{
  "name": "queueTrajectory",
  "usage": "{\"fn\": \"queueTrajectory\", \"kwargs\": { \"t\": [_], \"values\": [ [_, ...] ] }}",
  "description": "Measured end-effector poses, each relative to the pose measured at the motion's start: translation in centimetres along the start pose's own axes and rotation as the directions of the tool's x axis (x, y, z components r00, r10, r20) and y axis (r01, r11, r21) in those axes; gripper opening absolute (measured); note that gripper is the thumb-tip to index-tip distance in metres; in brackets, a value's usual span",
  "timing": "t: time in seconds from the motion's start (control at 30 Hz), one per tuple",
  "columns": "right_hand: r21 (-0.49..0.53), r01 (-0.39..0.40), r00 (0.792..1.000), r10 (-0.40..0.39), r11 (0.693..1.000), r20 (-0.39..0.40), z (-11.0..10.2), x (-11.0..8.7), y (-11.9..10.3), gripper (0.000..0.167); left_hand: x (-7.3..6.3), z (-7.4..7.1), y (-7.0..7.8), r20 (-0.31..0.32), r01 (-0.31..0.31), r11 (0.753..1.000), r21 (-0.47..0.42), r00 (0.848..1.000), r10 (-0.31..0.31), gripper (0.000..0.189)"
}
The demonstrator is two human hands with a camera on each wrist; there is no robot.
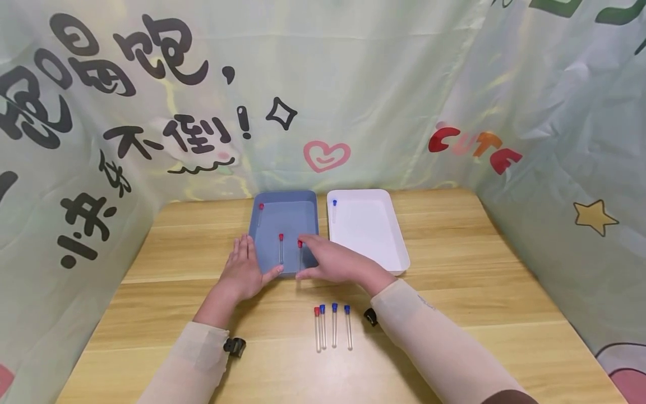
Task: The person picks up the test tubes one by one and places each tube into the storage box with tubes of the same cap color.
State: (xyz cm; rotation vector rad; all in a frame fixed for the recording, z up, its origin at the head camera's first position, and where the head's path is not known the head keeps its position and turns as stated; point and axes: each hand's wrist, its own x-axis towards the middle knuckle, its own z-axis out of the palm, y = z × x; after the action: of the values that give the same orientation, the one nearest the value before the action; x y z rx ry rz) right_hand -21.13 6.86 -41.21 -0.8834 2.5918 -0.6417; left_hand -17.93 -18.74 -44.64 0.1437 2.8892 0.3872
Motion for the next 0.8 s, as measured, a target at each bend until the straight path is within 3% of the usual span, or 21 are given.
{"fn": "queueTrajectory", "kwargs": {
  "t": [0.47, 0.8],
  "values": [
    [-0.009, -0.027, 1.000, 0.027, 1.000, 0.013, -0.1, 2.1, 0.3, 0.098, 0.2, 0.2, -0.3, -0.002, -0.009, 1.000, -0.004, 1.000, 0.009, 0.118],
    [-0.068, 0.004, 0.999, -0.001, 0.998, 0.034, 0.1, 3.7, 0.6, 0.100, 0.1, -0.1, -0.2, -0.001, -0.013, 1.000, -0.006, 1.000, 0.013, 0.116]
  ]
}}
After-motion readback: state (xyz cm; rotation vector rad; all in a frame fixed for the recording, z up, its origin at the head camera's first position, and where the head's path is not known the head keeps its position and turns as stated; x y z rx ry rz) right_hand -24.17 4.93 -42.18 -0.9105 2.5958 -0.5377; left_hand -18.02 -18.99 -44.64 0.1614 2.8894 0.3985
